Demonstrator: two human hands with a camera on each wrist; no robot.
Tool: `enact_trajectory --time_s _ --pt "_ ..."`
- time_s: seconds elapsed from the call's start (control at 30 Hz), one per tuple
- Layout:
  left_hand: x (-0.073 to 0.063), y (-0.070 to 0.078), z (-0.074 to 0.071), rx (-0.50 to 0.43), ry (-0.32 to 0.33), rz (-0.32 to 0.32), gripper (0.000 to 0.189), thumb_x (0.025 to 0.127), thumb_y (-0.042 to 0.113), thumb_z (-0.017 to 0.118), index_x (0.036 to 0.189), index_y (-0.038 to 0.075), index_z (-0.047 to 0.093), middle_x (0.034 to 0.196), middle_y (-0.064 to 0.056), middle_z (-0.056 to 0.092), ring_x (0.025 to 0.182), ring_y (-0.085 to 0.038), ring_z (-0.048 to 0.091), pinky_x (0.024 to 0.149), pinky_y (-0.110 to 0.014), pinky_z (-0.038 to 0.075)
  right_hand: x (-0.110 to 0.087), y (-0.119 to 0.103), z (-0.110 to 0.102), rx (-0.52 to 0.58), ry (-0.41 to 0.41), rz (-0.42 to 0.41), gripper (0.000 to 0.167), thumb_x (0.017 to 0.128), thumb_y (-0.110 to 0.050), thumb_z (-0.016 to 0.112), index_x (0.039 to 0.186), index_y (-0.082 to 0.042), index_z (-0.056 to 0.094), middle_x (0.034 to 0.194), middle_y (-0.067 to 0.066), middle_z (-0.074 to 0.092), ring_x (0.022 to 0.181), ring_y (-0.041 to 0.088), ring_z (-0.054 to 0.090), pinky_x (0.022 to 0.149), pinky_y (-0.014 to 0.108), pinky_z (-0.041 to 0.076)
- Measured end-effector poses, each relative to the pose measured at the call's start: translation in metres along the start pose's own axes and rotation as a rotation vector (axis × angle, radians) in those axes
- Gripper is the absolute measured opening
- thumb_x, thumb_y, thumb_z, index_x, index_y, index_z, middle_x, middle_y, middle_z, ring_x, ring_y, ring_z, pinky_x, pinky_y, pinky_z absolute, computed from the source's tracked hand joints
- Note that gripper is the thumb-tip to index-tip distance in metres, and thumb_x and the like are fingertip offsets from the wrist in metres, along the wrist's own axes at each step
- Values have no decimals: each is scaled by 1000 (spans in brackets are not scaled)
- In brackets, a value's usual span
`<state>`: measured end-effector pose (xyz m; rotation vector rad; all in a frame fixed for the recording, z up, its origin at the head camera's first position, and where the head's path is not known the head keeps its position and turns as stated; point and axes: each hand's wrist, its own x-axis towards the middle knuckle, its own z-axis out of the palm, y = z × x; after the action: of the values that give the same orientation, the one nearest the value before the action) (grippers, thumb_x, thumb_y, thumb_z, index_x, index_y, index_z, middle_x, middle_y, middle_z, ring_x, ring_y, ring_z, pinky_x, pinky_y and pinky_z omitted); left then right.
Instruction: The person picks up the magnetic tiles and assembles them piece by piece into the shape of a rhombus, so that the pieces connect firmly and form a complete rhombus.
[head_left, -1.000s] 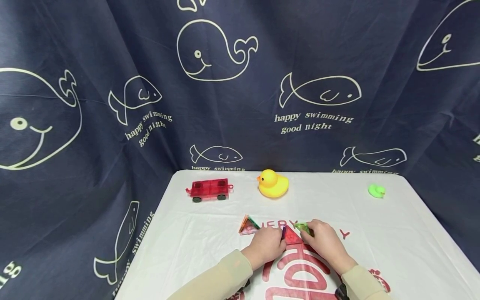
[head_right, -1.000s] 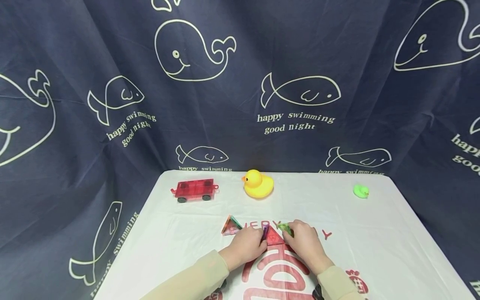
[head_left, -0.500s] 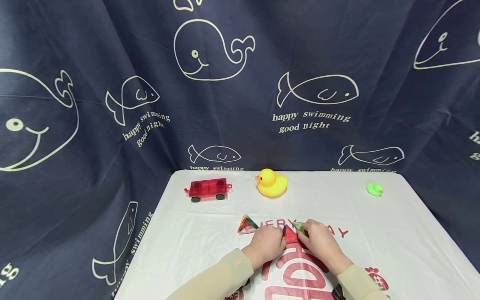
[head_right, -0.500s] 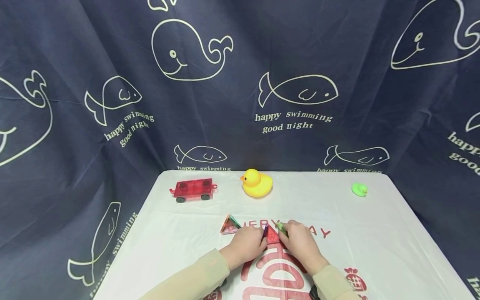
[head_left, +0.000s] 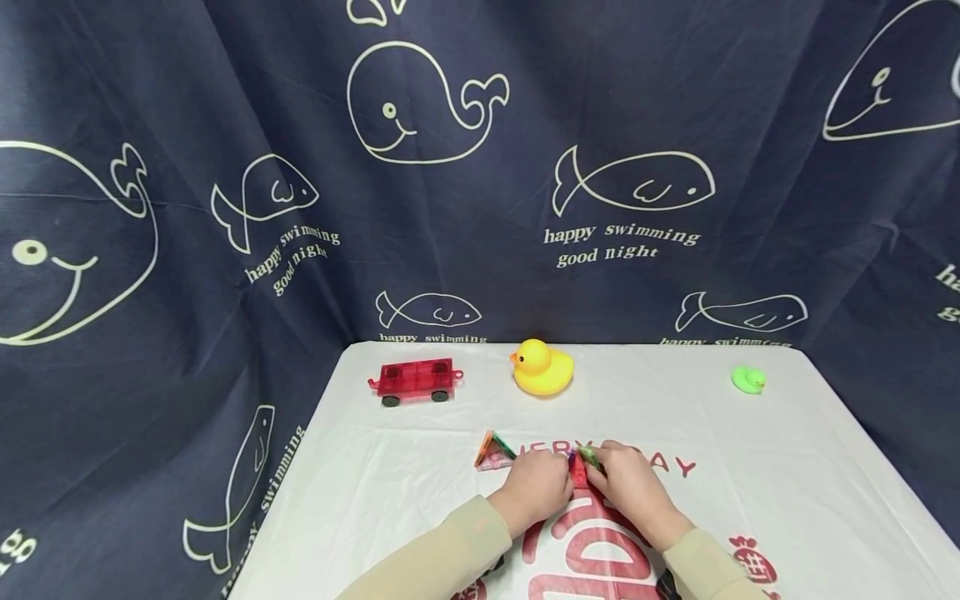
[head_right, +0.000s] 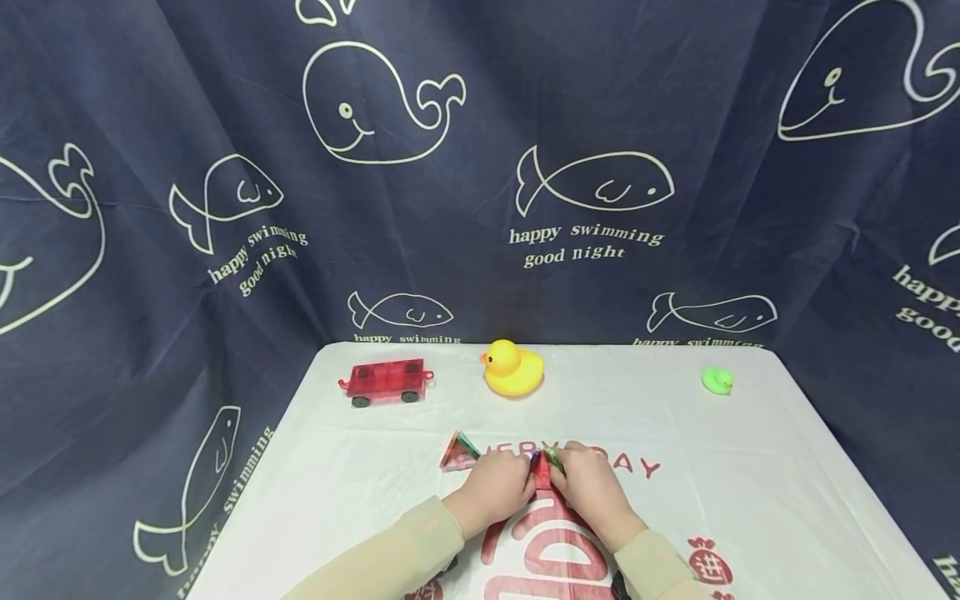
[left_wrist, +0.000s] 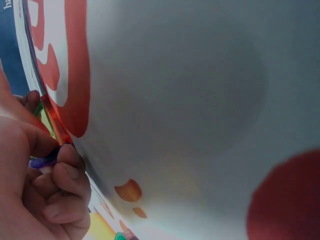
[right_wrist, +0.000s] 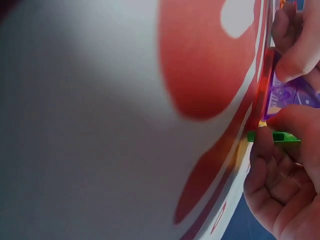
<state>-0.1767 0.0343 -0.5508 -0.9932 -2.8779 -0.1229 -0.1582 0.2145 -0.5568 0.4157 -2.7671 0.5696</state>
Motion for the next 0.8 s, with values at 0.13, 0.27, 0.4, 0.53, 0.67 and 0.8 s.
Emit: enact_trajectory --time_s 0.13,0.27,0.4,0.53,0.67,0.8 --pt "2 1 2 49 -5 18 24 93 32 70 74 17 68 71 2 67 64 -18 67 59 -35 53 1 -3 1 -11 12 -16 33 83 -8 83 67 -17 56 66 -7 43 56 12 40 54 37 41" --pt "3 1 5 86 3 39 25 92 34 72 72 19 67 73 3 68 64 -18 66 57 -36 53 1 -5 3 -33 -2 -16 38 83 -8 82 65 -18 50 67 -6 45 56 12 41 54 37 42" --pt "3 2 7 100 16 46 23 92 34 72 74 19 68 74 3 69 65 -19 67 60 -38 54 1 -7 3 -48 -8 -21 31 83 -7 83 68 -17 57 68 -6 47 55 12 42 52 36 43" --pt "2 1 8 90 14 43 21 91 33 71 77 18 68 74 3 69 66 -19 67 63 -38 55 0 -8 3 -55 -5 -23 27 82 -7 83 72 -16 60 68 -6 46 55 12 42 52 36 42" --pt "2 -1 8 71 2 34 20 92 33 71 78 18 68 75 2 69 68 -19 68 66 -39 56 0 -9 4 -47 -16 0 29 83 -8 83 70 -17 59 68 -6 46 55 12 41 52 36 42" --pt "0 -2 7 63 -7 26 20 93 34 69 83 17 68 77 1 69 71 -20 69 71 -41 57 1 -8 5 -26 -35 39 23 85 -11 83 73 -15 63 69 -6 47 56 11 42 54 35 42"
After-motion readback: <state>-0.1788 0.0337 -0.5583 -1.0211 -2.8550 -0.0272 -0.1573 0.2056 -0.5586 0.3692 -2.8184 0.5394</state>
